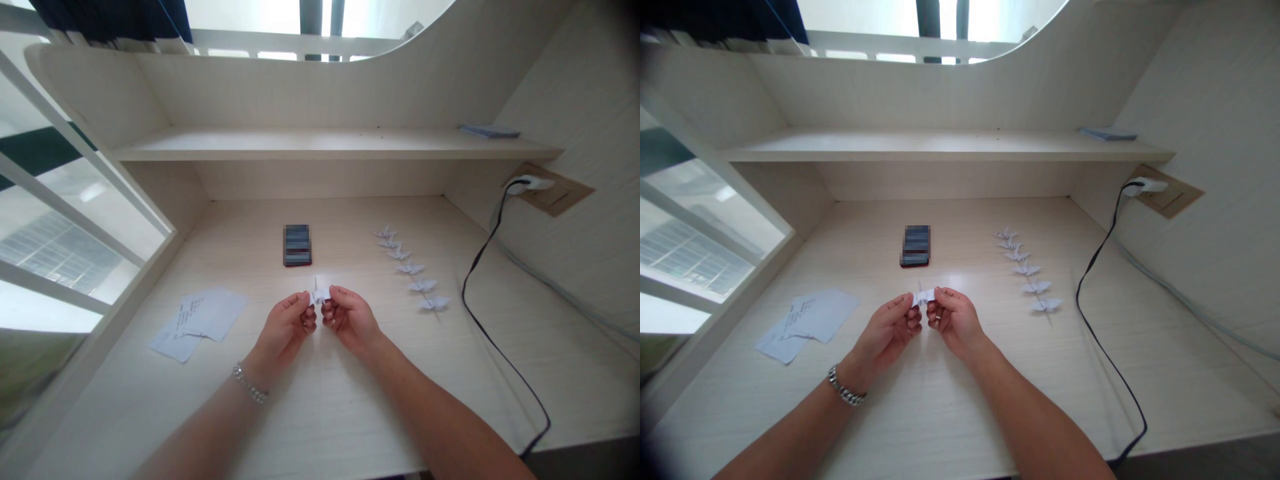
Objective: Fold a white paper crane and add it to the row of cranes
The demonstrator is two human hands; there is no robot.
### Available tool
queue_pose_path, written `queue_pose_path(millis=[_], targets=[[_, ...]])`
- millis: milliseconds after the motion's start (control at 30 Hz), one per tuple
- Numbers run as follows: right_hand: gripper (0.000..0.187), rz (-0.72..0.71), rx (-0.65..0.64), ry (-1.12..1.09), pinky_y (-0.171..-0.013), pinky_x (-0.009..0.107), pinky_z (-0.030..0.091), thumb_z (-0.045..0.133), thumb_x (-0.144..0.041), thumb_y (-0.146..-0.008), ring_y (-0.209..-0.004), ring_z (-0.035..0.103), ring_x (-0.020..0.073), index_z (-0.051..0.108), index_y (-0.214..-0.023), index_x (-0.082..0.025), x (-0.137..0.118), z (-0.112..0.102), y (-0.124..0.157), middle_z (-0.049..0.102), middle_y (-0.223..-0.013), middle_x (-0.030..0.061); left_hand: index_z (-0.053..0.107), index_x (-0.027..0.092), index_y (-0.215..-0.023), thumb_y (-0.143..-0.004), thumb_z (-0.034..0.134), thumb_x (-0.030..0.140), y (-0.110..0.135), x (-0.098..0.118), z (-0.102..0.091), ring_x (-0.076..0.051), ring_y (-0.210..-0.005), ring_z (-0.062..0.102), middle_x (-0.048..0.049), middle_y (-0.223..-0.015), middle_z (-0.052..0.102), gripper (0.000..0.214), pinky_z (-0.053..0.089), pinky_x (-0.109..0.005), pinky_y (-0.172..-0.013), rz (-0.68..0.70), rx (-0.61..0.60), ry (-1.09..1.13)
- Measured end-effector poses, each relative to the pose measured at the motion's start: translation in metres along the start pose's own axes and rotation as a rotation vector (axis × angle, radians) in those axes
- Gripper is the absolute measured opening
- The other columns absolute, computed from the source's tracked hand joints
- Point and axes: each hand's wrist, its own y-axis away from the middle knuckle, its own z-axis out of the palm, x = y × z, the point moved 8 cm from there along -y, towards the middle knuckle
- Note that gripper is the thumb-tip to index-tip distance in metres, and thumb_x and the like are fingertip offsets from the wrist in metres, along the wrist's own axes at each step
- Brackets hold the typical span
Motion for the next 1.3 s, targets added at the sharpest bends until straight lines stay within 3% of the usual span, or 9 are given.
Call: queue_pose_path(millis=[333, 400, 467, 533, 600, 767, 867, 1133, 1300], targets=[[0.021, -0.042, 0.093, 0.121, -0.043, 0.019, 0.037, 0.067, -0.034, -0.072, -0.048, 0.047, 0.0082, 0.058, -0.068, -0.016, -0.009, -0.013, -0.005, 0.056, -0.059, 0.0000, 0.055, 0.014, -0.072, -0.071, 0.069, 0.032, 0.001, 0.007, -0.005, -0.005, -0.051, 0.048, 0.0026, -0.060, 0.051, 0.023, 0.039, -0.017, -0.050, 0.035, 0.062, -0.045], [0.023, -0.114, 0.169, 0.214, -0.043, 0.020, 0.035, 0.066, -0.037, -0.071, -0.047, 0.046, 0.0084, 0.058, -0.069, -0.016, -0.020, -0.021, -0.005, 0.056, -0.061, 0.0001, 0.057, 0.013, -0.073, -0.068, 0.070, 0.034, 0.001, 0.009, -0.009, -0.005, -0.051, 0.047, 0.0022, -0.061, 0.052, 0.025, 0.038, -0.018, -0.050, 0.060, 0.103, -0.082], [0.024, -0.272, 0.258, 0.385, -0.043, 0.021, 0.035, 0.064, -0.040, -0.073, -0.047, 0.046, 0.0090, 0.058, -0.069, -0.017, -0.036, -0.024, 0.002, 0.057, -0.062, 0.0002, 0.059, 0.013, -0.073, -0.066, 0.071, 0.037, 0.001, 0.012, -0.014, -0.005, -0.051, 0.047, 0.0017, -0.061, 0.053, 0.027, 0.038, -0.018, -0.050, 0.107, 0.162, -0.139], [0.022, -0.498, 0.303, 0.620, -0.046, 0.023, 0.036, 0.063, -0.039, -0.073, -0.049, 0.046, 0.0101, 0.058, -0.068, -0.018, -0.053, -0.015, 0.014, 0.057, -0.060, -0.0003, 0.059, 0.013, -0.070, -0.065, 0.071, 0.039, 0.001, 0.016, -0.020, -0.006, -0.051, 0.047, 0.0014, -0.060, 0.054, 0.029, 0.037, -0.019, -0.049, 0.162, 0.225, -0.213], [0.018, -0.628, 0.272, 0.849, -0.051, 0.025, 0.039, 0.066, -0.036, -0.071, -0.055, 0.049, 0.0120, 0.061, -0.077, -0.020, -0.057, 0.002, 0.025, 0.060, -0.067, 0.0006, 0.058, 0.013, -0.066, -0.066, 0.069, 0.041, 0.001, 0.019, -0.023, -0.006, -0.050, 0.045, 0.0014, -0.057, 0.054, 0.030, 0.034, -0.019, -0.047, 0.215, 0.270, -0.288], [0.016, -0.705, 0.165, 1.141, -0.055, 0.028, 0.042, 0.066, -0.031, -0.072, -0.059, 0.052, 0.0145, 0.064, -0.086, -0.023, -0.044, 0.028, 0.034, 0.061, -0.074, 0.0023, 0.059, 0.013, -0.063, -0.068, 0.067, 0.042, 0.001, 0.022, -0.022, -0.008, -0.047, 0.044, 0.0013, -0.053, 0.054, 0.031, 0.032, -0.021, -0.046, 0.283, 0.293, -0.425], [0.009, -0.709, 0.175, 1.160, -0.055, 0.028, 0.041, 0.063, -0.031, -0.075, -0.060, 0.052, 0.0152, 0.066, -0.079, -0.023, -0.043, 0.027, 0.032, 0.061, -0.073, 0.0028, 0.061, 0.013, -0.066, -0.066, 0.068, 0.042, 0.001, 0.021, -0.020, -0.009, -0.047, 0.047, -0.0004, -0.055, 0.057, 0.030, 0.033, -0.021, -0.046, 0.268, 0.274, -0.458], [0.015, -0.651, 0.364, 1.031, -0.052, 0.026, 0.041, 0.064, -0.034, -0.073, -0.055, 0.052, 0.0144, 0.064, -0.076, -0.019, -0.055, 0.001, 0.026, 0.063, -0.066, 0.0018, 0.062, 0.014, -0.064, -0.068, 0.067, 0.038, 0.002, 0.021, -0.012, -0.011, -0.050, 0.048, -0.0017, -0.056, 0.058, 0.025, 0.035, -0.022, -0.049, 0.230, 0.163, -0.527], [0.020, -0.733, 0.557, 1.050, -0.054, 0.025, 0.041, 0.061, -0.038, -0.073, -0.058, 0.053, 0.0146, 0.062, -0.077, -0.018, -0.078, -0.017, 0.020, 0.062, -0.066, 0.0015, 0.061, 0.014, -0.067, -0.071, 0.064, 0.038, -0.001, 0.020, -0.012, -0.011, -0.052, 0.048, -0.0009, -0.057, 0.057, 0.024, 0.036, -0.022, -0.051, 0.205, 0.106, -0.530]])
